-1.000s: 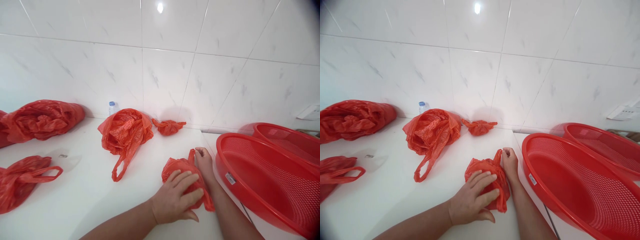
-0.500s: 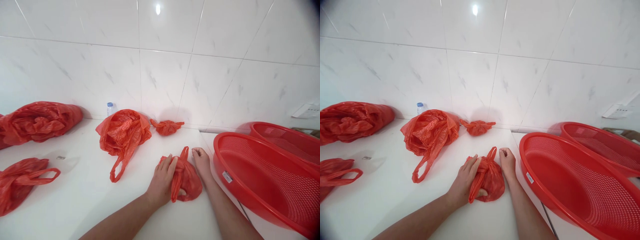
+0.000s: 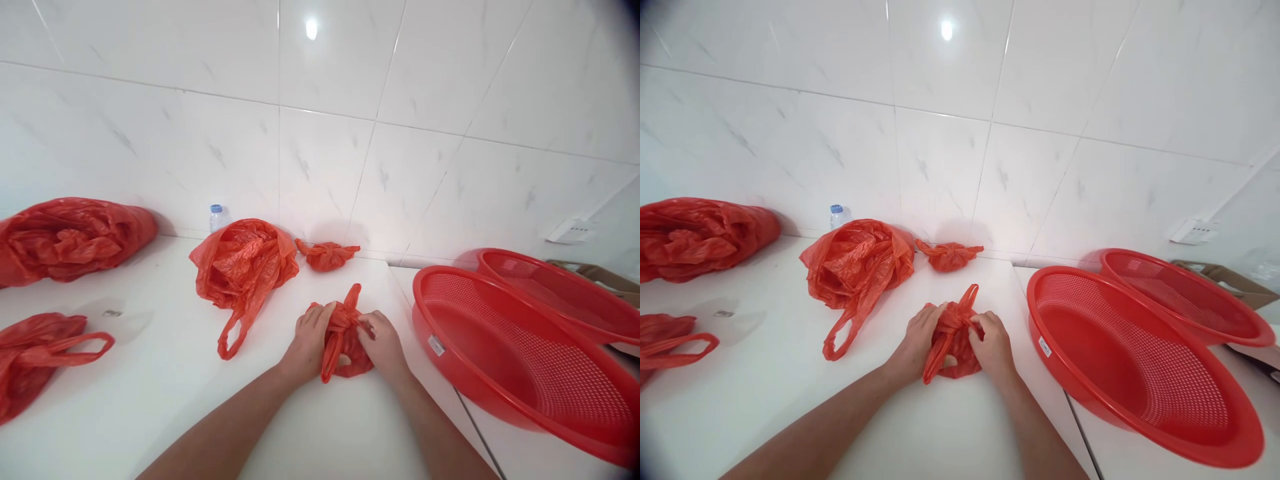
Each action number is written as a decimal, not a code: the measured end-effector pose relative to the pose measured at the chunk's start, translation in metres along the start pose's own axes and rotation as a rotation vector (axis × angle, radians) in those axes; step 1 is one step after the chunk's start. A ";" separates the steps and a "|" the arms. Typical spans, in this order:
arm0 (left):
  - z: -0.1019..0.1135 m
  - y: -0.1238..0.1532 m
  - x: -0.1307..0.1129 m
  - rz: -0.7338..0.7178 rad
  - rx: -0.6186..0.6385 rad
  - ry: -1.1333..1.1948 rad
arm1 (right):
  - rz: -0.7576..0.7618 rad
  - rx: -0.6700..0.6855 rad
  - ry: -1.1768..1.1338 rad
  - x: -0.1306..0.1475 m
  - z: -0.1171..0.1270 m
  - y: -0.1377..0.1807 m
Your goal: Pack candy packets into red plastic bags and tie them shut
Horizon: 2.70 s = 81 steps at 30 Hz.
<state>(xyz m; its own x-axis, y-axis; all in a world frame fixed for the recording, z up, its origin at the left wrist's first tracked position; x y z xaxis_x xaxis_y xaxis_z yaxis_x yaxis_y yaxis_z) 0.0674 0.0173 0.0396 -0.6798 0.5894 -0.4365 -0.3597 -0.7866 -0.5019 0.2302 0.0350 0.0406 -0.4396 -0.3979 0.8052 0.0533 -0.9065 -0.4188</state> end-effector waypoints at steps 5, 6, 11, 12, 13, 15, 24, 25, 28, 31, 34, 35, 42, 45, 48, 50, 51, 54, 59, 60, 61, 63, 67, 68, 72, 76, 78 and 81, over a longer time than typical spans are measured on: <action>0.009 0.000 -0.013 -0.136 -0.038 0.026 | -0.085 -0.176 -0.048 -0.007 0.020 0.014; 0.013 0.000 -0.011 -0.132 -0.086 0.013 | -0.108 -0.217 -0.051 -0.006 0.026 0.017; 0.049 0.005 0.022 0.068 -0.402 -0.022 | -0.151 -0.543 -0.095 0.001 0.065 0.035; 0.056 0.008 0.030 0.110 -0.449 -0.022 | -0.147 -0.569 -0.102 0.002 0.069 0.038; 0.063 0.011 0.038 0.150 -0.493 -0.025 | -0.144 -0.572 -0.101 0.003 0.071 0.040; 0.073 0.017 0.049 0.209 -0.553 -0.037 | -0.142 -0.522 -0.091 0.004 0.068 0.041; 0.059 0.020 0.008 -0.033 -0.395 -0.346 | 0.064 -0.282 0.079 0.015 0.037 0.037; 0.054 0.019 0.003 -0.062 -0.351 -0.386 | 0.105 -0.276 0.123 0.019 0.035 0.038; 0.042 0.015 -0.002 -0.075 -0.224 -0.452 | 0.169 -0.228 0.198 0.027 0.025 0.039; 0.036 0.013 0.001 -0.022 -0.142 -0.429 | 0.143 -0.157 0.218 0.027 0.013 0.040; 0.036 0.013 0.008 0.023 -0.125 -0.270 | 0.075 -0.098 0.203 0.023 0.008 0.042; 0.039 0.014 0.012 0.050 -0.148 -0.169 | 0.050 -0.084 0.185 0.021 0.008 0.042; 0.061 0.022 0.051 0.335 -0.431 0.247 | -0.173 -0.419 0.147 0.007 0.054 0.045; 0.061 0.025 0.056 0.387 -0.471 0.383 | -0.121 -0.456 0.136 0.014 0.059 0.046; 0.056 0.028 0.056 0.409 -0.482 0.487 | -0.112 -0.466 0.094 0.019 0.058 0.048; 0.054 0.029 0.055 0.418 -0.484 0.532 | -0.125 -0.483 0.093 0.020 0.059 0.049; 0.054 0.029 0.054 0.419 -0.483 0.547 | -0.138 -0.486 0.094 0.020 0.059 0.049; 0.057 0.029 0.049 0.408 -0.470 0.575 | -0.193 -0.470 0.066 0.018 0.059 0.049; 0.060 0.029 0.044 0.401 -0.466 0.562 | -0.210 -0.428 0.037 0.016 0.057 0.048; 0.060 0.029 0.044 0.405 -0.469 0.552 | -0.191 -0.438 0.045 0.016 0.057 0.048; 0.059 0.030 0.045 0.411 -0.471 0.541 | -0.171 -0.446 0.053 0.015 0.058 0.048; 0.057 0.030 0.047 0.422 -0.472 0.518 | -0.150 -0.437 0.062 0.012 0.058 0.047; 0.056 0.030 0.050 0.432 -0.472 0.469 | -0.146 -0.380 0.068 0.010 0.056 0.044; 0.056 0.030 0.050 0.433 -0.471 0.457 | -0.116 -0.382 0.096 0.014 0.057 0.043; 0.057 0.030 0.050 0.440 -0.470 0.436 | 0.185 -0.456 0.313 0.053 0.053 0.049; 0.057 0.029 0.046 0.423 -0.459 0.474 | 0.476 -0.362 0.358 0.088 0.025 0.063; 0.057 0.029 0.042 0.409 -0.451 0.503 | 0.494 -0.194 0.346 0.090 0.003 0.064; 0.056 0.028 0.036 0.387 -0.439 0.537 | 0.427 -0.033 0.381 0.079 -0.019 0.060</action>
<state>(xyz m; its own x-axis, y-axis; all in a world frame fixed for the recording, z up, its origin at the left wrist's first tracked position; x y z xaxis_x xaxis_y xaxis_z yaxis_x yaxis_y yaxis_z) -0.0033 0.0063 0.0515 -0.2638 0.3849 -0.8844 0.2002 -0.8751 -0.4406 0.1812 -0.0483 0.0713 -0.6779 -0.6431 0.3562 0.2719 -0.6694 -0.6913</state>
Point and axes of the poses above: each hand's wrist, its own y-axis away from the middle knuckle, its own z-axis out of the back of the hand, x = y × z, the point moved 7 cm from there along -y, towards the middle knuckle, and after that the axes turned 10 degrees about -y, right-handed, at the moved point
